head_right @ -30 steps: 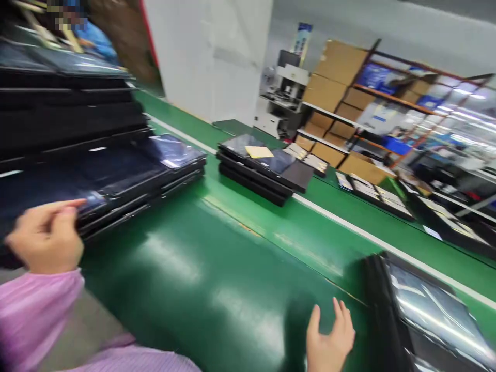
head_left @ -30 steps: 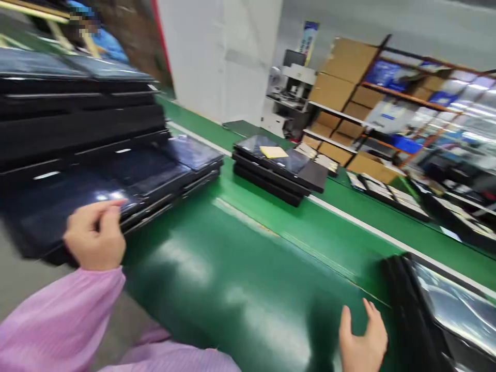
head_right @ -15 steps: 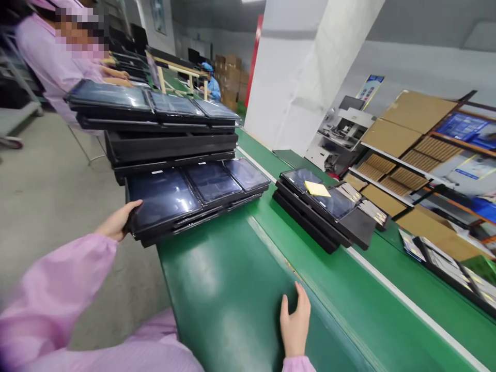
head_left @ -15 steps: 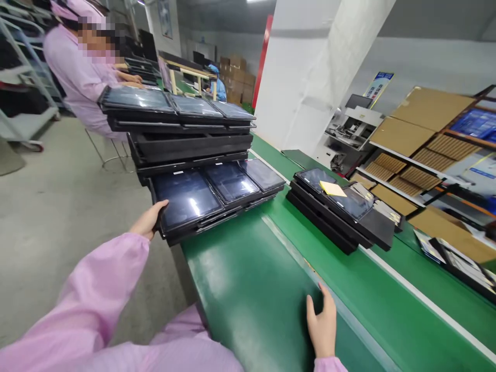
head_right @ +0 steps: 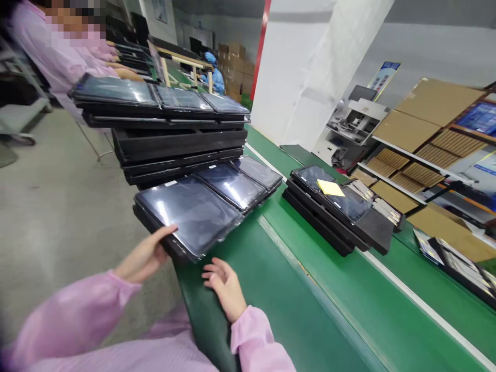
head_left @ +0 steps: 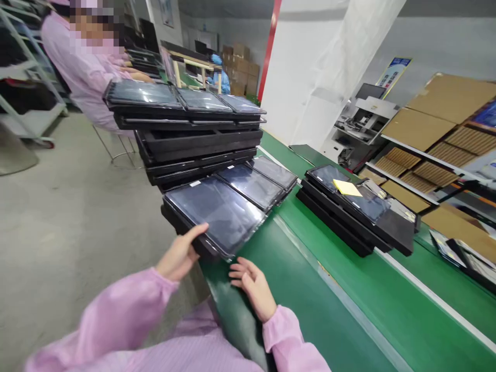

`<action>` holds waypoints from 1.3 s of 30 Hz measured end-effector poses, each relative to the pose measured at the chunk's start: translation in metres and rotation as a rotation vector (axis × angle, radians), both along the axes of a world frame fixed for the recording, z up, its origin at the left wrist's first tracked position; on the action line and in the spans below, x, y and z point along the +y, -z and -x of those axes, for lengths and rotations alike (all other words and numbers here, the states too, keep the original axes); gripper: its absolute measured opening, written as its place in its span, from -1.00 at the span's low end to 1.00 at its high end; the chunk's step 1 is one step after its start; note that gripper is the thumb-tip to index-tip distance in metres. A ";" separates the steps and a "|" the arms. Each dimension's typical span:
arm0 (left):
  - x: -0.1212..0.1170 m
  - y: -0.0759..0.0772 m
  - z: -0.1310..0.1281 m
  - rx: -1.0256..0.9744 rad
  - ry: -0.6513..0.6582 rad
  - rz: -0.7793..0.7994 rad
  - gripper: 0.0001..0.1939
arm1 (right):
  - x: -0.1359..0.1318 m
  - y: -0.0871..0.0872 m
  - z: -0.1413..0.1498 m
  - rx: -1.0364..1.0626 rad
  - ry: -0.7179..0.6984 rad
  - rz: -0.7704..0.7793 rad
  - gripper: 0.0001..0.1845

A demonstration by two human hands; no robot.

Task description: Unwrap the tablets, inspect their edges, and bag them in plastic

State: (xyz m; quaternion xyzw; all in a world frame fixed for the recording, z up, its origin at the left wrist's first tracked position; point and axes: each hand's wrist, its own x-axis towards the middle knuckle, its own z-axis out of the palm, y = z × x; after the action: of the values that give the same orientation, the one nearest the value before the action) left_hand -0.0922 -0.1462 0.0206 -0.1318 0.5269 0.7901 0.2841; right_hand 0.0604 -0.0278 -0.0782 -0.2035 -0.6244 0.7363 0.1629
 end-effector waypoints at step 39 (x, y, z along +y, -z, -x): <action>0.063 0.103 0.023 1.655 0.679 1.311 -0.26 | 0.068 -0.058 -0.160 -0.222 1.011 0.396 -0.46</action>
State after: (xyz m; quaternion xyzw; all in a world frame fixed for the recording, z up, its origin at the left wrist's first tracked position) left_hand -0.1156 -0.0830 -0.0827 0.4630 0.8789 0.0838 -0.0785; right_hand 0.2206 0.0405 -0.0198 -0.5810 -0.3120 0.6437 0.3882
